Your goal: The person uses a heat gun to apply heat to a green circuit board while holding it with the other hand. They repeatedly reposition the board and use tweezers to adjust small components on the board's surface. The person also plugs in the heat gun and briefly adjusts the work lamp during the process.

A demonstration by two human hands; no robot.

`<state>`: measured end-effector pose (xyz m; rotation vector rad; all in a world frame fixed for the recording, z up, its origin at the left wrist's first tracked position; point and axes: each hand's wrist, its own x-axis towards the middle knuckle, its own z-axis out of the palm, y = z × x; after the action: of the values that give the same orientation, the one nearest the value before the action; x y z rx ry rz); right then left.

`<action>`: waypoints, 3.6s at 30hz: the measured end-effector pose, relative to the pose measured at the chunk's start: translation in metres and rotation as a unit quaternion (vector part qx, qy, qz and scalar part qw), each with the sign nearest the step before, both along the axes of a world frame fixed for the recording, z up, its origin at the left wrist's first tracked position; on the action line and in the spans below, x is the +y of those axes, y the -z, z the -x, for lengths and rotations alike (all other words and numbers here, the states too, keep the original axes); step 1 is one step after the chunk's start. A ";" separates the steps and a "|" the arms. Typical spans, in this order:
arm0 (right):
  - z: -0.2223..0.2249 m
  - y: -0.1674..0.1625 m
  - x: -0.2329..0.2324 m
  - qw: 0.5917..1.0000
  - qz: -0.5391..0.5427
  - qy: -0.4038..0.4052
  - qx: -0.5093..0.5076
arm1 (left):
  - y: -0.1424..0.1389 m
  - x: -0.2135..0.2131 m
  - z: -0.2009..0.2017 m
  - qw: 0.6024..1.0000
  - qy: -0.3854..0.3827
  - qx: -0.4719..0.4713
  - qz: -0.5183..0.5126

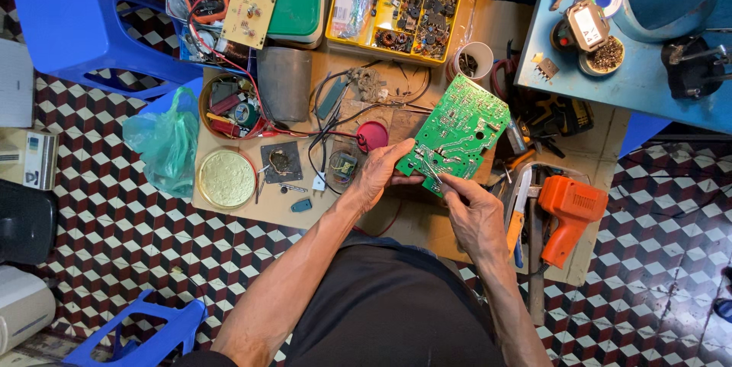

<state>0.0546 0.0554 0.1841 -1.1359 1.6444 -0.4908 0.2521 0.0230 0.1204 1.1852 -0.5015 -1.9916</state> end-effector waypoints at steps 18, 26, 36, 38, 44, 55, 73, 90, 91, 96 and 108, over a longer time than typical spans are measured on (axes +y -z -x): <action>0.004 0.009 0.000 0.999 0.023 -0.027 -0.009 | 0.003 0.001 0.002 1.000 0.003 0.011 0.001; -0.001 0.007 0.000 1.000 0.016 -0.007 -0.009 | 0.000 0.002 0.000 1.000 0.007 -0.004 -0.002; -0.005 0.005 -0.003 1.000 0.013 0.003 -0.015 | -0.001 0.001 0.001 1.000 0.001 0.007 -0.005; -0.005 0.005 -0.003 1.000 0.017 0.003 -0.021 | -0.001 0.001 0.001 1.000 0.000 0.004 -0.005; -0.003 0.007 -0.003 1.000 0.024 -0.010 -0.017 | -0.002 0.002 0.000 1.000 0.000 0.012 -0.001; -0.003 0.012 0.002 0.998 0.045 -0.040 -0.019 | -0.003 0.002 -0.003 1.000 0.008 -0.004 -0.001; -0.002 0.016 0.002 0.998 0.046 -0.026 -0.045 | -0.001 0.002 -0.005 1.000 0.001 0.004 -0.001; -0.009 0.003 -0.010 0.998 0.047 -0.012 -0.033 | -0.004 -0.001 -0.007 1.000 0.002 -0.006 -0.007; -0.009 0.003 -0.010 0.998 0.048 -0.006 -0.043 | -0.005 -0.002 -0.007 1.000 0.000 -0.003 -0.008; -0.007 0.005 -0.009 0.999 0.043 -0.010 -0.023 | -0.006 -0.001 -0.007 1.000 -0.001 -0.001 -0.012; -0.010 0.001 -0.009 0.999 0.045 -0.014 -0.021 | -0.008 0.000 -0.007 1.000 -0.003 0.006 -0.010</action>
<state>0.0643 0.0468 0.1829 -1.2061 1.5817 -0.5706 0.2592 0.0226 0.1288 1.1838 -0.4731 -2.0020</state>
